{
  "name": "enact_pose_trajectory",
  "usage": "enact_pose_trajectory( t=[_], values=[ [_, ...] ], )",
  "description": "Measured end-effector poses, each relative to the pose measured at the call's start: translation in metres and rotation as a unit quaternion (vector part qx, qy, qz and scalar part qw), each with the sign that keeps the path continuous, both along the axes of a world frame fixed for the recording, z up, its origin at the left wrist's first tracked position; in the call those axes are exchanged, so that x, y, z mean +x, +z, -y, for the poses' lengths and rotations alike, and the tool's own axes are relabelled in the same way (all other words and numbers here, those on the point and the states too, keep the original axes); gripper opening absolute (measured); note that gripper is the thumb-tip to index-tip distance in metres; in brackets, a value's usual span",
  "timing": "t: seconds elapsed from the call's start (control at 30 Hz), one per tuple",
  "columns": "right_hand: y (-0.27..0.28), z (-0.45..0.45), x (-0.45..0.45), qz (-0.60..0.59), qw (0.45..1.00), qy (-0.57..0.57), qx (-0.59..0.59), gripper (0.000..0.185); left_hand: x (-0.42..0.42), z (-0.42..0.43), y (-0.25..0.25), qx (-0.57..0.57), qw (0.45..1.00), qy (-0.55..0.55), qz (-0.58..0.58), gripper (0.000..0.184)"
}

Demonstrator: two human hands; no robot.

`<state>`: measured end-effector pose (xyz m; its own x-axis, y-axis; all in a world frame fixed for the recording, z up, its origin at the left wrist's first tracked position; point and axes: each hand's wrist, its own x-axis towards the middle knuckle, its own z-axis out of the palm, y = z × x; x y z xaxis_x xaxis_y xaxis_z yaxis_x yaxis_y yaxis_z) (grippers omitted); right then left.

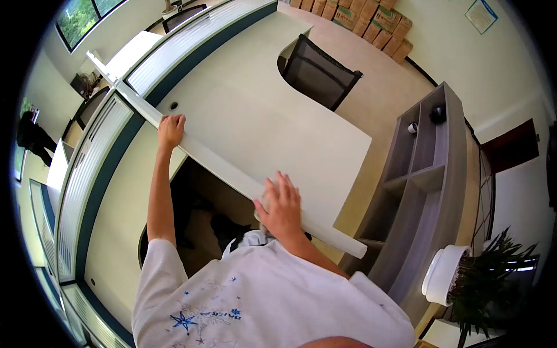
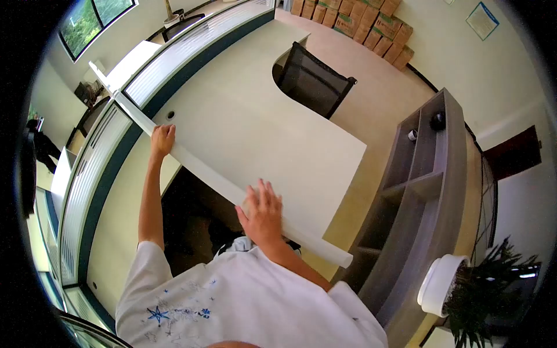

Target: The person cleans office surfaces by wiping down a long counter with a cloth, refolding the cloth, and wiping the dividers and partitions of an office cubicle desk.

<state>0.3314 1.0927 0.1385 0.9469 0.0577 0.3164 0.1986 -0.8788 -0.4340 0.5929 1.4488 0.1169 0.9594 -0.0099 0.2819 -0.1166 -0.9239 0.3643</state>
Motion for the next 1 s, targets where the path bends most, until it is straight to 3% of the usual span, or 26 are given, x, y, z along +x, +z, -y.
enact_pose_trajectory(
  t=[0.17, 0.23, 0.37, 0.4, 0.6, 0.8, 1.0],
  values=[
    [-0.002, -0.025, 0.026, 0.047, 0.996, 0.078, -0.018, 0.048, -0.004, 0.002, -0.003, 0.031, 0.998, -0.005, 0.056, 0.044],
    [-0.005, -0.017, 0.018, 0.036, 0.995, 0.094, 0.024, 0.045, 0.003, -0.003, 0.003, 0.071, 0.995, -0.004, -0.063, 0.043],
    [0.0, 0.017, -0.01, 0.029, 0.998, 0.051, 0.014, 0.046, 0.005, -0.008, -0.004, 0.05, 0.998, -0.027, -0.026, 0.04],
    [0.002, 0.028, -0.019, 0.021, 0.999, 0.036, 0.015, 0.047, 0.001, -0.004, -0.01, 0.029, 0.999, -0.009, 0.039, 0.04],
    [0.001, 0.028, -0.016, 0.029, 0.999, -0.01, -0.012, 0.038, 0.002, -0.003, 0.002, 0.04, 0.999, -0.001, -0.008, 0.041],
    [-0.005, -0.028, 0.032, 0.043, 0.999, 0.03, 0.004, 0.042, 0.002, -0.002, -0.002, 0.027, 1.0, 0.003, -0.01, 0.042],
    [0.004, 0.001, 0.008, 0.018, 0.998, 0.047, 0.033, 0.052, 0.006, -0.007, -0.005, 0.049, 0.998, -0.006, -0.031, 0.042]
  ],
)
